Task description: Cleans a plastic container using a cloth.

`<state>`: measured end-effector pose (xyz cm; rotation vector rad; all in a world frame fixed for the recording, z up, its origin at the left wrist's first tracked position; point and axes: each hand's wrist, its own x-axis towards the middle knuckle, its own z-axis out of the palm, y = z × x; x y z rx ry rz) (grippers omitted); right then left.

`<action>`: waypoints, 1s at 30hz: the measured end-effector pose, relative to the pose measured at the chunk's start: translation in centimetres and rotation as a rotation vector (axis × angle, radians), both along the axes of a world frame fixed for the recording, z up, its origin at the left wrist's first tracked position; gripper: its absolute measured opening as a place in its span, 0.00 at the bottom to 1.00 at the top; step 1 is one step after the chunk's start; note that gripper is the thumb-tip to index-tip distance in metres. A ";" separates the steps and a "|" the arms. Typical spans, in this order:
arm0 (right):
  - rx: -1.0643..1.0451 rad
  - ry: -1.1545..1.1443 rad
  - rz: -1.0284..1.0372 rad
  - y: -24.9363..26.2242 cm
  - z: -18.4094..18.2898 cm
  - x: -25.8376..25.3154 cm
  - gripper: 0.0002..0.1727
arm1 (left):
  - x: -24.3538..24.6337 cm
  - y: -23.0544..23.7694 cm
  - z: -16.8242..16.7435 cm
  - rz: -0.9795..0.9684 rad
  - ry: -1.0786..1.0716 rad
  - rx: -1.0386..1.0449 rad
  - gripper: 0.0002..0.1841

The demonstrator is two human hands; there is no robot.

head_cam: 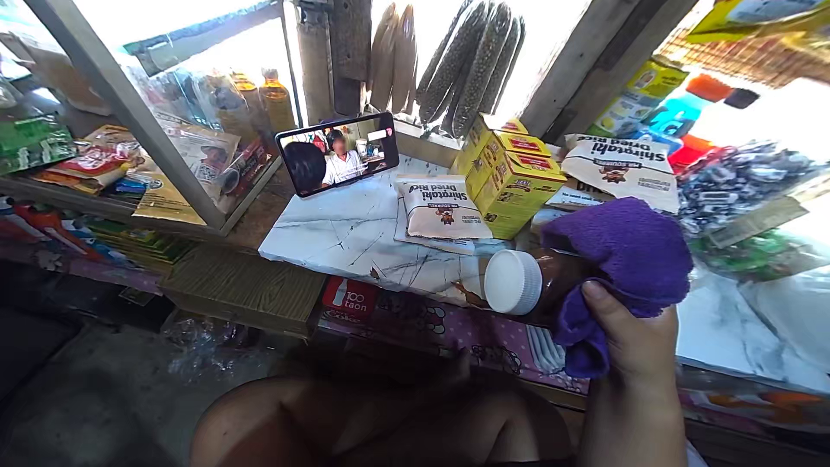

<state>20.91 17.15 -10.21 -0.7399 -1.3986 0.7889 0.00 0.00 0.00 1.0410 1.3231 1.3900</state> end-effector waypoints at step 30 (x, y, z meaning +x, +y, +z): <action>0.074 0.141 -0.156 -0.4 0.6 -1.1 0.17 | -0.5 16.9 -7.8 -0.563 0.762 0.823 0.39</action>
